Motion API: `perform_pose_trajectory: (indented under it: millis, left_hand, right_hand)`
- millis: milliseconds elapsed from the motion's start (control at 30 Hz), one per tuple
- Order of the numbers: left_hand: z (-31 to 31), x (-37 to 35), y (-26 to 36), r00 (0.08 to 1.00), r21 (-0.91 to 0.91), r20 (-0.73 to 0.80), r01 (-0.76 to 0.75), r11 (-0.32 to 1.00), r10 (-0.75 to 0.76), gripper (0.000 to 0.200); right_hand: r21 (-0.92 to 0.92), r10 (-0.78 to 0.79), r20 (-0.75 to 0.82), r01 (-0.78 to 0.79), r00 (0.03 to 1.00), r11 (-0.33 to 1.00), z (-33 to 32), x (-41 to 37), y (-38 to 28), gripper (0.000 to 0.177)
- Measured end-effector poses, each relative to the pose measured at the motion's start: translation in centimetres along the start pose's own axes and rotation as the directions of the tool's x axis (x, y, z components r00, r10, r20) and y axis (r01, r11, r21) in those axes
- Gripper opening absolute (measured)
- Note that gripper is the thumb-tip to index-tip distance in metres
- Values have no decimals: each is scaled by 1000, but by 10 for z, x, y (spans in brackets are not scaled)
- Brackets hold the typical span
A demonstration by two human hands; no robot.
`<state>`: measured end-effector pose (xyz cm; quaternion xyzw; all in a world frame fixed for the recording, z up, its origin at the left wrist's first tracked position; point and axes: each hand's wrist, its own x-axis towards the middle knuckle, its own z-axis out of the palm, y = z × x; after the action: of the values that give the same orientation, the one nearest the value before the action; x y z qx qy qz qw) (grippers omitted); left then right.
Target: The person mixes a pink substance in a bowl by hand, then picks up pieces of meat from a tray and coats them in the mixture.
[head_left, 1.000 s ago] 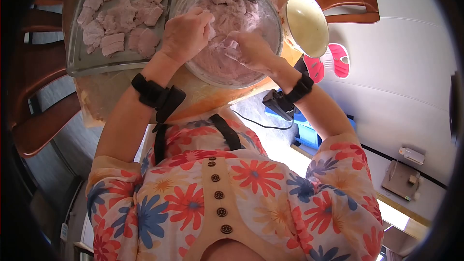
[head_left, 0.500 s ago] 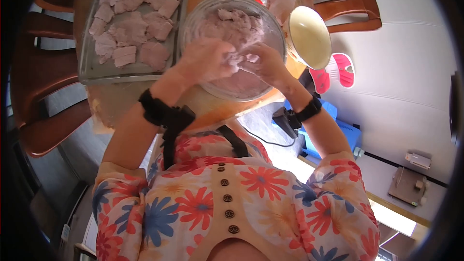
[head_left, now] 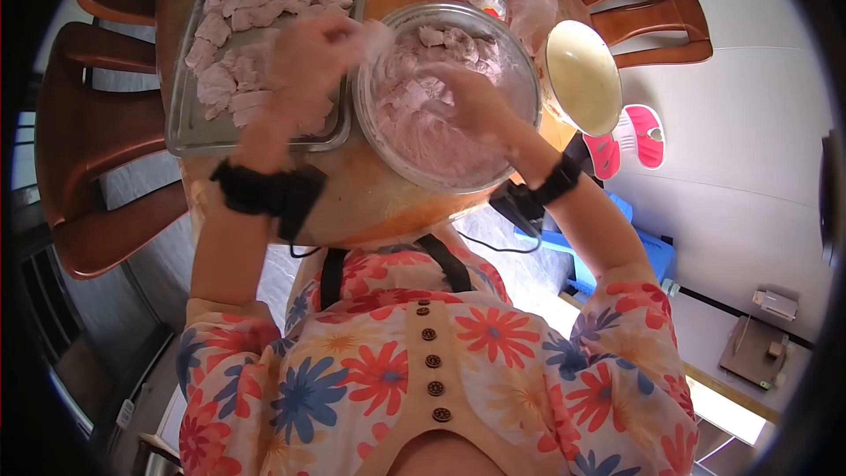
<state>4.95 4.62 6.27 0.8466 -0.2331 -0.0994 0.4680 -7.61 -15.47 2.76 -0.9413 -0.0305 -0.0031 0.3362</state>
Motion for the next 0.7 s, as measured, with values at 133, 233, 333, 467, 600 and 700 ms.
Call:
perform_pose_trajectory:
  millis: [133,233,333,467,600,700]
  left_hand:
    - [-33,33,-64,995,-47,-63,68,997,-71,28]
    - [-42,44,-103,990,118,-140,28,993,-11,29]
    - [-45,44,-116,976,179,-216,72,981,-33,29]
    - [-35,30,-89,956,164,-285,124,979,-73,24]
    - [12,3,-47,939,124,-214,-248,961,270,19]
    - [44,-16,-19,890,77,-149,-424,902,431,16]
  right_hand:
    - [-249,-10,47,21,999,968,18,18,-20,32]
    - [-335,217,314,-105,924,936,20,14,-25,29]
    - [-322,154,325,-44,933,946,8,-17,-5,26]
    - [-182,304,195,-271,932,945,-25,-44,9,19]
    - [-185,288,-22,-287,957,940,-27,-51,-1,15]
    - [-216,201,-101,-218,974,952,-18,-51,-18,13]
